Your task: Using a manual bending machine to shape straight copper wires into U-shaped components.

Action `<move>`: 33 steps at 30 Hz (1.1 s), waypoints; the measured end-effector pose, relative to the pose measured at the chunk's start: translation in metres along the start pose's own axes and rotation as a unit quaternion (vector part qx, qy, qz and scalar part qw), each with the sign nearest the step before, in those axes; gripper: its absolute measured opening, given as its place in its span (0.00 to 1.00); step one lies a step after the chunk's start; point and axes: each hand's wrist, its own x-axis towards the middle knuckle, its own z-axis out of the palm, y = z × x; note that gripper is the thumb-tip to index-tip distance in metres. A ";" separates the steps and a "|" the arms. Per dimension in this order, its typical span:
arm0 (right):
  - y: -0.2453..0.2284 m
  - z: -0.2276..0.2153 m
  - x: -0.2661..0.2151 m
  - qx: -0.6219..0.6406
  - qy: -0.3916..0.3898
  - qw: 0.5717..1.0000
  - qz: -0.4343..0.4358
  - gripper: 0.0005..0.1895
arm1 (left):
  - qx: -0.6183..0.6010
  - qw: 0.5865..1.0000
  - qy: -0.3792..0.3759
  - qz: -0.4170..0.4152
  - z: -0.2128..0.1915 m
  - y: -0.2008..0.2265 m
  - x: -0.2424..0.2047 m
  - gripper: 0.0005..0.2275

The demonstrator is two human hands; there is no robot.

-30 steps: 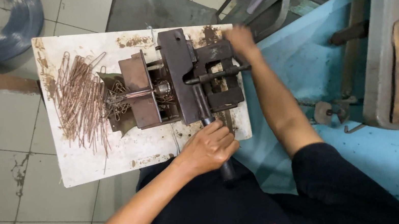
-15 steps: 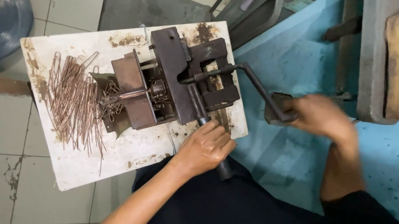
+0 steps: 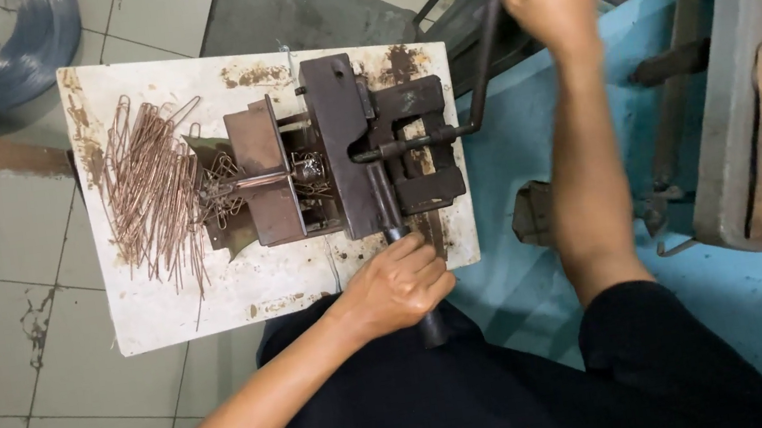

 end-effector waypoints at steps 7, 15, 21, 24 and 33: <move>-0.022 0.092 0.011 0.029 -0.033 0.999 0.025 0.08 | -0.002 1.000 0.000 0.007 -0.003 -0.002 0.001 0.18; -0.053 0.138 -0.013 0.049 -0.180 0.981 0.048 0.13 | -0.018 1.000 0.003 0.006 -0.010 -0.002 0.006 0.19; -0.039 0.324 -0.152 0.161 -0.173 0.961 0.144 0.09 | -0.011 0.994 0.110 0.004 0.009 -0.003 0.000 0.17; -0.049 0.319 -0.232 0.392 -0.154 0.869 0.259 0.15 | -0.019 0.994 0.109 0.003 0.006 -0.003 0.003 0.17; -0.107 0.081 -0.277 0.090 -0.285 0.952 0.068 0.09 | -0.026 0.994 0.109 0.004 0.008 -0.004 0.001 0.17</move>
